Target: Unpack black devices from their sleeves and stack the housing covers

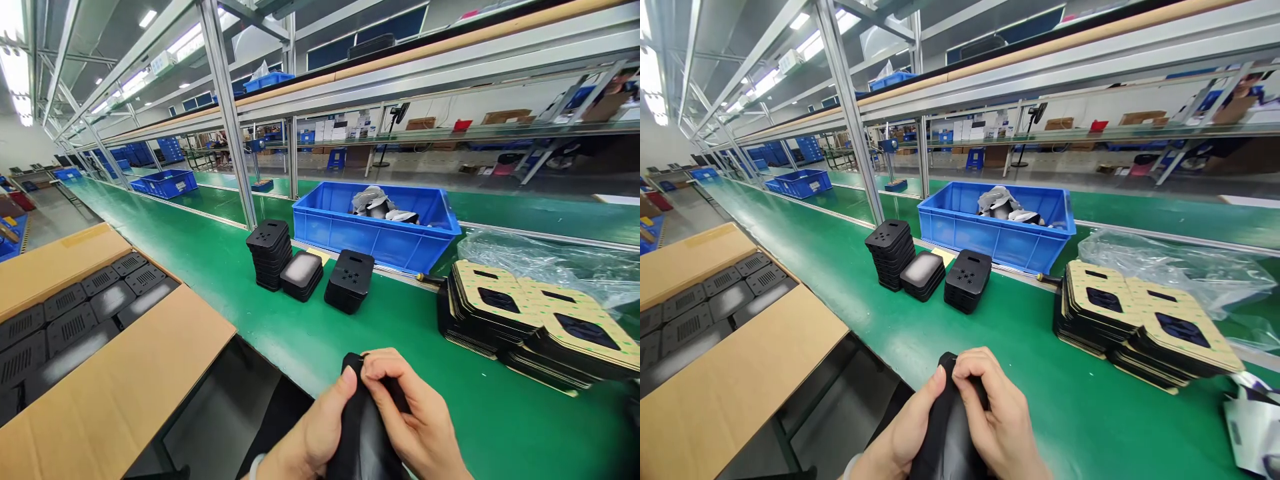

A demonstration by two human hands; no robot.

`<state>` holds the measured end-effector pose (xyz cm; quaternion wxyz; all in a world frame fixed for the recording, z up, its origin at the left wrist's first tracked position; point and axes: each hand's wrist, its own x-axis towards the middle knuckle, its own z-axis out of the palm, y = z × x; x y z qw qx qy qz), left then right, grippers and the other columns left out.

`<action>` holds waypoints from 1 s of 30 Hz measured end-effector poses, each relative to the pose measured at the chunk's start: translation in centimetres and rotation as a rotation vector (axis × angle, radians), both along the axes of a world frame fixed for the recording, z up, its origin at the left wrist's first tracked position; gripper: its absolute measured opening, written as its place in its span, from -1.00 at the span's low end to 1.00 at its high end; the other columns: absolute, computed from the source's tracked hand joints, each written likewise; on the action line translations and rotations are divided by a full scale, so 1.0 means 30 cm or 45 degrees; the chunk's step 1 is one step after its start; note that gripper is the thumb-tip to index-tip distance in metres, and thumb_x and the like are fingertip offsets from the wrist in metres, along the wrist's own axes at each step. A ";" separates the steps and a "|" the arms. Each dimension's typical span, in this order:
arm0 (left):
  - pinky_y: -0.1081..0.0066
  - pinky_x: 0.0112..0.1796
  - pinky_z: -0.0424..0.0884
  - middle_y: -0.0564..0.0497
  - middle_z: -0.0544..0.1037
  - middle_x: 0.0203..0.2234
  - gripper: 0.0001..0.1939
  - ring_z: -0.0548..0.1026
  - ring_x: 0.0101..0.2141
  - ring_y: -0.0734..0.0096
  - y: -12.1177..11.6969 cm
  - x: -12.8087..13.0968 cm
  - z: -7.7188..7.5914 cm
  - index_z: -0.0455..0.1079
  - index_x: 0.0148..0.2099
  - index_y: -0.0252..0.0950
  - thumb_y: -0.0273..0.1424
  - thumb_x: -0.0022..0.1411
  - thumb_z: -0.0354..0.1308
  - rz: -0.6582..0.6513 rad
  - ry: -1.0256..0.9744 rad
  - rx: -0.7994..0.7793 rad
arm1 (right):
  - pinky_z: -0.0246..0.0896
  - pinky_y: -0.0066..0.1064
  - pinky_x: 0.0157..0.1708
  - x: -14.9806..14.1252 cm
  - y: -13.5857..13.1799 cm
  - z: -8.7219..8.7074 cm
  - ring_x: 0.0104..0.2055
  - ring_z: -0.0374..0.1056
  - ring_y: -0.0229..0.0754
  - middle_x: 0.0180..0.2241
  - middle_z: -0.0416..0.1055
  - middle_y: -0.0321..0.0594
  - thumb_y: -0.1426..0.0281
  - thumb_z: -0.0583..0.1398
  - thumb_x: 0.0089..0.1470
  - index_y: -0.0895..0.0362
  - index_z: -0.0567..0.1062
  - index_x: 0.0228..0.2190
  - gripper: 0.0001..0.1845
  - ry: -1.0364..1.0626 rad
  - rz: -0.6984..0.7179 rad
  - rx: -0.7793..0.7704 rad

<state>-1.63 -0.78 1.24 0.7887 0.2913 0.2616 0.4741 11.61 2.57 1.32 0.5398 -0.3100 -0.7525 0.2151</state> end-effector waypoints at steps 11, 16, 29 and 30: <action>0.13 -0.12 0.44 -0.18 0.62 -0.35 -0.09 0.59 -0.26 0.05 0.021 0.003 -0.009 0.37 0.12 -0.43 0.23 -0.02 0.18 -0.087 0.055 -0.188 | 0.23 -0.31 -0.19 0.035 0.044 0.018 -0.14 0.24 -0.14 -0.14 0.25 -0.10 0.52 0.14 0.25 0.14 0.43 -0.26 -0.92 -0.394 -0.315 0.367; 0.30 -0.33 0.44 -0.09 0.59 -0.44 -0.11 0.55 -0.45 0.27 0.030 -0.003 -0.045 0.41 0.07 -0.40 0.25 -0.07 0.19 -0.104 0.089 -0.269 | 0.27 -0.25 -0.16 0.043 0.076 0.025 -0.05 0.20 -0.07 -0.18 0.26 -0.07 0.53 0.05 0.27 0.14 0.32 -0.33 -0.88 -0.538 -0.132 0.321; 0.23 -0.21 0.39 -0.16 0.57 -0.37 -0.11 0.55 -0.37 0.25 0.064 -0.023 -0.083 0.41 0.07 -0.49 0.21 0.26 -0.31 -0.355 -0.165 -0.469 | 0.31 -0.27 -0.13 0.042 0.114 -0.043 -0.12 0.38 -0.14 -0.23 0.49 -0.15 0.62 0.10 0.22 0.15 0.42 -0.12 -0.76 -0.333 0.062 0.459; 0.22 -0.19 0.38 -0.16 0.57 -0.35 -0.15 0.55 -0.34 0.23 0.062 -0.020 -0.085 0.40 0.07 -0.47 0.19 0.27 -0.27 -0.342 -0.193 -0.489 | 0.30 -0.25 -0.14 0.039 0.116 -0.040 -0.14 0.38 -0.14 -0.24 0.49 -0.14 0.61 0.09 0.23 0.16 0.42 -0.13 -0.78 -0.344 0.082 0.476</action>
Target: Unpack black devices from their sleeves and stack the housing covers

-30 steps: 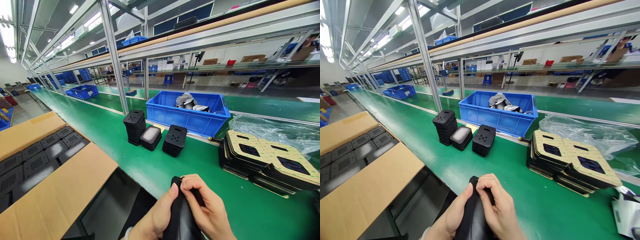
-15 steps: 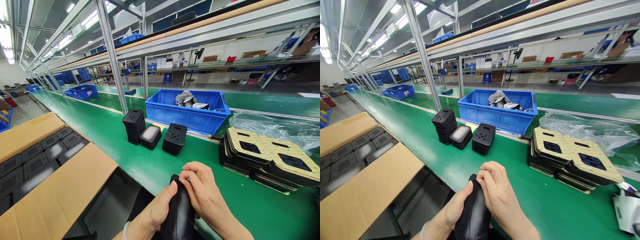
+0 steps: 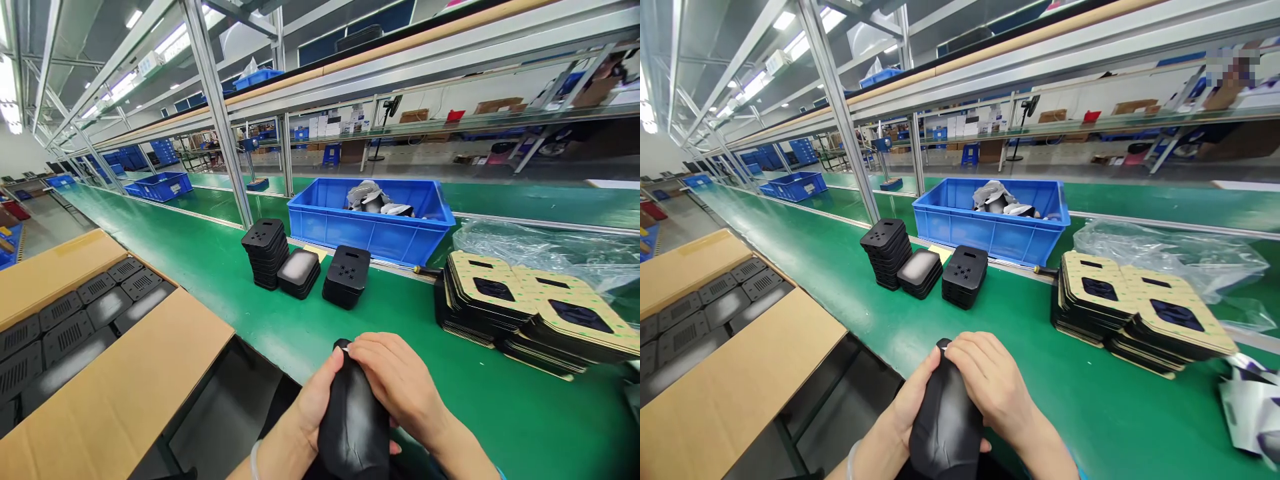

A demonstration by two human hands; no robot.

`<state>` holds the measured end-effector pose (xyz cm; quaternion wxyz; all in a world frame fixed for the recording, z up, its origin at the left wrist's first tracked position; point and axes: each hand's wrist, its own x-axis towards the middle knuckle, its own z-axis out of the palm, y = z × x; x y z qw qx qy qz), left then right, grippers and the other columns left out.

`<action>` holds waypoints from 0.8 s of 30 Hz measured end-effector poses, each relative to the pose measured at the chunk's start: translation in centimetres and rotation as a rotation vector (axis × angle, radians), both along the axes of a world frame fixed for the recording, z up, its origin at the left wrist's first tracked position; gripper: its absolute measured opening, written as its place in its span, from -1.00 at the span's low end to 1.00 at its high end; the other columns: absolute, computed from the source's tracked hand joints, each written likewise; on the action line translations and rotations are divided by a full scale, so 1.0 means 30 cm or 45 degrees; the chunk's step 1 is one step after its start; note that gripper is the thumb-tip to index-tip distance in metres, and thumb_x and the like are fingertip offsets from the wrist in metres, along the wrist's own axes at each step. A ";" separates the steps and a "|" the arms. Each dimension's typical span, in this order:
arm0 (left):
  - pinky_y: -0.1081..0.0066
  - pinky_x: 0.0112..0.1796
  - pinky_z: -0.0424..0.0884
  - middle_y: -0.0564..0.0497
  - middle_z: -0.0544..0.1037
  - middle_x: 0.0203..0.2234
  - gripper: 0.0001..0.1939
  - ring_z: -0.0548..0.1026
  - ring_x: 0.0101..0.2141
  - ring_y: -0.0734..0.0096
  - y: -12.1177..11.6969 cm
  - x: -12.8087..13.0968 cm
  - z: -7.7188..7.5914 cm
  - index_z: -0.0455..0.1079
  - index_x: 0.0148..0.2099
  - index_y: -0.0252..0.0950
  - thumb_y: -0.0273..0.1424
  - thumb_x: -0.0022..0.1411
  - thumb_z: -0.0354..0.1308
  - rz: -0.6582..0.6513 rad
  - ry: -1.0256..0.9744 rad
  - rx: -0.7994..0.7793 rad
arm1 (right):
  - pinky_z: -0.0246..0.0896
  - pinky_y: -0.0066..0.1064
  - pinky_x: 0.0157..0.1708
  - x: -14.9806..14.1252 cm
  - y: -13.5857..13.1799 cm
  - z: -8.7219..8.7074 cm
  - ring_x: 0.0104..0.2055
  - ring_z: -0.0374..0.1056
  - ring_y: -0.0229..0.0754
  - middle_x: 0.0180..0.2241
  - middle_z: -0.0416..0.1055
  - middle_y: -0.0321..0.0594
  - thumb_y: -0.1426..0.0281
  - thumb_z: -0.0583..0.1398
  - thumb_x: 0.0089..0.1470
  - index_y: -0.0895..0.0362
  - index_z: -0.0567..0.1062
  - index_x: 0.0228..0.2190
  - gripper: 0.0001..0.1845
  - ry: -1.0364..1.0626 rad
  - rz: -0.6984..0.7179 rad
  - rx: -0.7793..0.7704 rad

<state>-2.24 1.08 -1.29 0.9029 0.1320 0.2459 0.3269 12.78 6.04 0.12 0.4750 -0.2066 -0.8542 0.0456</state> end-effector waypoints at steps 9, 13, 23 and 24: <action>0.36 -0.15 0.39 -0.02 0.55 -0.22 -0.47 0.51 -0.27 0.35 0.075 -0.041 0.035 0.35 0.13 -0.25 -0.05 0.23 0.14 0.510 -0.195 0.056 | 0.33 -0.32 -0.25 -0.009 -0.072 0.014 -0.33 0.36 -0.25 -0.40 0.46 -0.31 0.71 0.06 0.13 0.06 0.24 -0.34 -0.71 0.142 0.165 -0.099; 0.24 -0.17 0.44 -0.10 0.57 -0.19 -0.27 0.53 -0.23 0.25 0.112 -0.127 0.037 0.09 0.34 -0.16 0.02 0.24 0.10 0.868 0.174 0.313 | 0.31 -0.40 -0.27 0.018 -0.115 0.035 -0.34 0.38 -0.25 -0.40 0.45 -0.31 0.60 0.17 0.15 0.05 0.37 -0.28 -0.80 0.405 0.005 -0.473; 0.21 0.05 0.30 -0.13 0.51 -0.01 -0.23 0.47 -0.10 0.18 0.042 -0.082 0.032 0.21 0.31 -0.11 0.02 0.12 0.24 0.624 0.834 1.266 | 0.09 -0.53 -0.66 -0.092 -0.020 0.038 -0.71 0.22 -0.34 -0.71 0.35 -0.22 -0.08 0.20 0.09 0.22 0.45 -0.63 -0.38 0.521 0.430 -1.626; 0.25 -0.06 0.38 -0.10 0.55 -0.14 -0.19 0.49 -0.25 0.28 0.043 -0.076 0.029 0.17 0.33 -0.11 0.04 0.11 0.23 0.605 0.749 1.213 | 0.12 -0.53 -0.64 -0.105 -0.028 0.035 -0.70 0.23 -0.34 -0.71 0.36 -0.21 -0.05 0.23 0.08 0.23 0.46 -0.64 -0.40 0.564 0.433 -1.638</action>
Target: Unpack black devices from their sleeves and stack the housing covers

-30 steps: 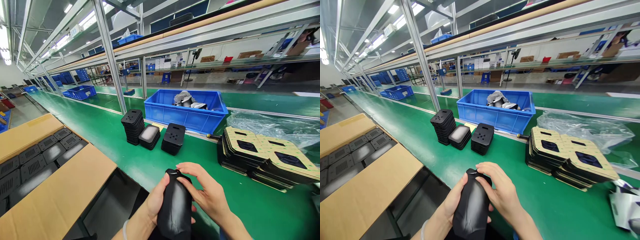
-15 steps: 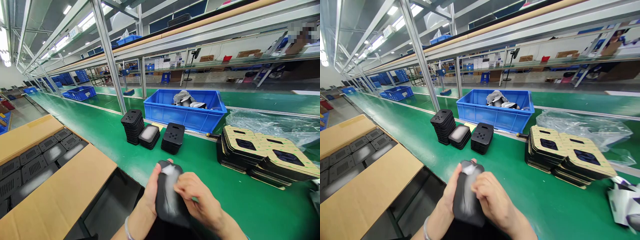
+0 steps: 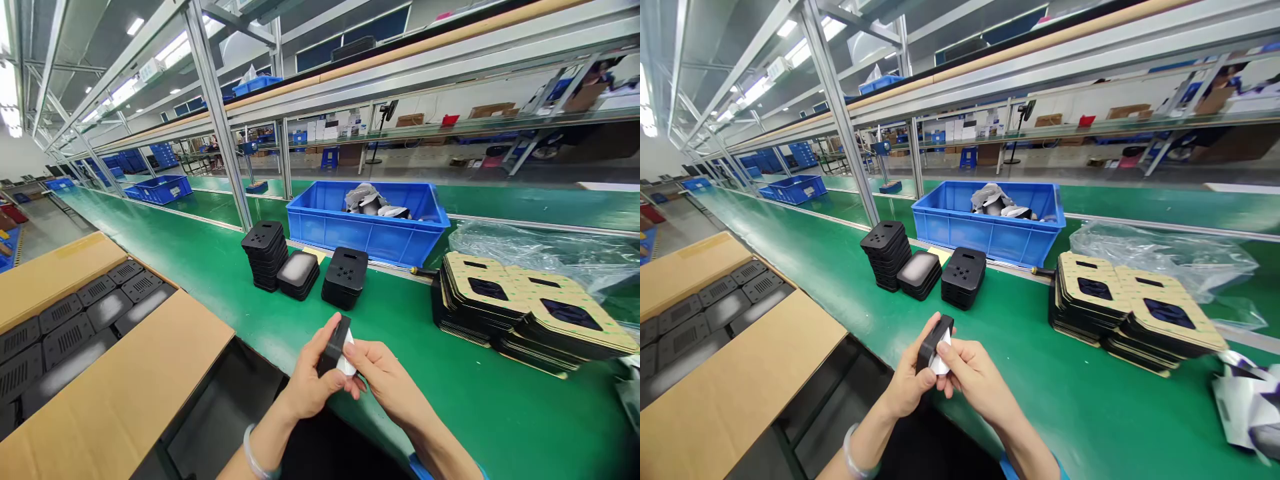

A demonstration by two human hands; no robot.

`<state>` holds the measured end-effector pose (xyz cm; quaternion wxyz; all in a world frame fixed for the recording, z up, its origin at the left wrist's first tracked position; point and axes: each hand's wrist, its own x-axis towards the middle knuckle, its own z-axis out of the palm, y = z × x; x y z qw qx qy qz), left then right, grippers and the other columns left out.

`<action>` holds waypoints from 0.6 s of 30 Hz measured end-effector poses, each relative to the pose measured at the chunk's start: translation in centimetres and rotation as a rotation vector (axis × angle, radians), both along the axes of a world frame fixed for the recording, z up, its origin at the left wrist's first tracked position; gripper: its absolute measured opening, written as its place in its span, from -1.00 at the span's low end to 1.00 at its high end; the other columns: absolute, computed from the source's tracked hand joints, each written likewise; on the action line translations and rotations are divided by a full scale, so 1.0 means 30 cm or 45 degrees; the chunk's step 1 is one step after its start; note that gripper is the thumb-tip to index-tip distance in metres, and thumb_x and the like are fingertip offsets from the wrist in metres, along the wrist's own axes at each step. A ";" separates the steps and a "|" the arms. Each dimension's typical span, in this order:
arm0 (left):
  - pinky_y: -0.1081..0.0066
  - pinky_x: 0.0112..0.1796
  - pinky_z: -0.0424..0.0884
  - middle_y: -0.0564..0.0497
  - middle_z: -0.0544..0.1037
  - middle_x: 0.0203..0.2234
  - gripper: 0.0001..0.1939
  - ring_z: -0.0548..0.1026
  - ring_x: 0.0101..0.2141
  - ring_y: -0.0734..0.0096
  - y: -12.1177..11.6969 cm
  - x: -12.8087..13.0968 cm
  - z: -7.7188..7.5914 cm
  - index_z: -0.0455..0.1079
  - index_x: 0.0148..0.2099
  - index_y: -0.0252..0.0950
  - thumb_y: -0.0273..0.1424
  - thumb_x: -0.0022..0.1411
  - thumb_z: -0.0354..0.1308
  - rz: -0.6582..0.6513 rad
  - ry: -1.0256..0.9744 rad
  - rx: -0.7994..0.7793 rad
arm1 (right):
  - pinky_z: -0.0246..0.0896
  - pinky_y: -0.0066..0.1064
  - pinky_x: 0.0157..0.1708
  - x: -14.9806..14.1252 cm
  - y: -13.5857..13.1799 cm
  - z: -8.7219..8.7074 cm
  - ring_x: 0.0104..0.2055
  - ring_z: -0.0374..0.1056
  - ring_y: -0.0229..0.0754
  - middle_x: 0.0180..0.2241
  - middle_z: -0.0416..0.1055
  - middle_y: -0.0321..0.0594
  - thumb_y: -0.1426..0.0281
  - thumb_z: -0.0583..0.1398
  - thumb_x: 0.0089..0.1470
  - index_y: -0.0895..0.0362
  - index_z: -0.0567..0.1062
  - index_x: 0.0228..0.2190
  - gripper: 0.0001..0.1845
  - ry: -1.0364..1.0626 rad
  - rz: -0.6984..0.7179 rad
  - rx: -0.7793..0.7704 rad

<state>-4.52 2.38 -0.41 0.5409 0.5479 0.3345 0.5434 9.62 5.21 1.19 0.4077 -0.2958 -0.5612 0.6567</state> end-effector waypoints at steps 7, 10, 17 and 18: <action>0.53 -0.58 0.22 0.17 0.33 -0.67 -0.01 0.20 -0.66 0.59 -0.001 0.060 -0.006 0.06 0.37 -0.30 0.14 0.05 0.22 -0.014 -0.480 -0.182 | 0.07 -0.55 -0.74 -0.088 -0.073 -0.013 -0.74 0.21 -0.33 -0.75 0.33 -0.23 0.03 0.27 0.06 0.20 0.48 -0.64 -0.48 0.338 -0.466 -0.141; 0.56 -0.61 0.14 0.18 0.33 -0.70 -0.02 0.17 -0.69 0.61 -0.007 0.084 0.002 -0.03 0.38 -0.29 0.13 0.11 0.17 0.025 -0.676 -0.264 | 0.16 -0.53 -0.72 -0.124 -0.092 -0.005 -0.75 0.21 -0.32 -0.78 0.29 -0.28 0.08 0.30 0.04 0.16 0.46 -0.68 -0.52 0.498 -0.652 -0.154; 0.31 -0.44 0.39 0.16 0.26 -0.78 -0.05 0.35 -0.66 0.37 0.004 0.109 0.047 0.32 0.15 -0.36 0.32 -0.01 0.04 -0.052 -0.849 -0.478 | 0.19 -0.51 -0.79 -0.130 -0.100 0.023 -0.80 0.21 -0.29 -0.84 0.21 -0.34 0.11 0.34 -0.02 0.12 0.40 -0.77 -0.51 0.758 -0.852 -0.150; 0.25 -0.38 0.42 0.11 0.35 -0.73 -0.06 0.43 -0.59 0.28 0.010 0.111 0.050 0.33 0.12 -0.34 0.35 -0.01 -0.01 -0.081 -0.887 -0.501 | 0.16 -0.53 -0.82 -0.125 -0.096 0.028 -0.82 0.19 -0.30 -0.85 0.18 -0.36 0.11 0.34 -0.04 0.12 0.39 -0.77 -0.51 0.786 -0.874 -0.157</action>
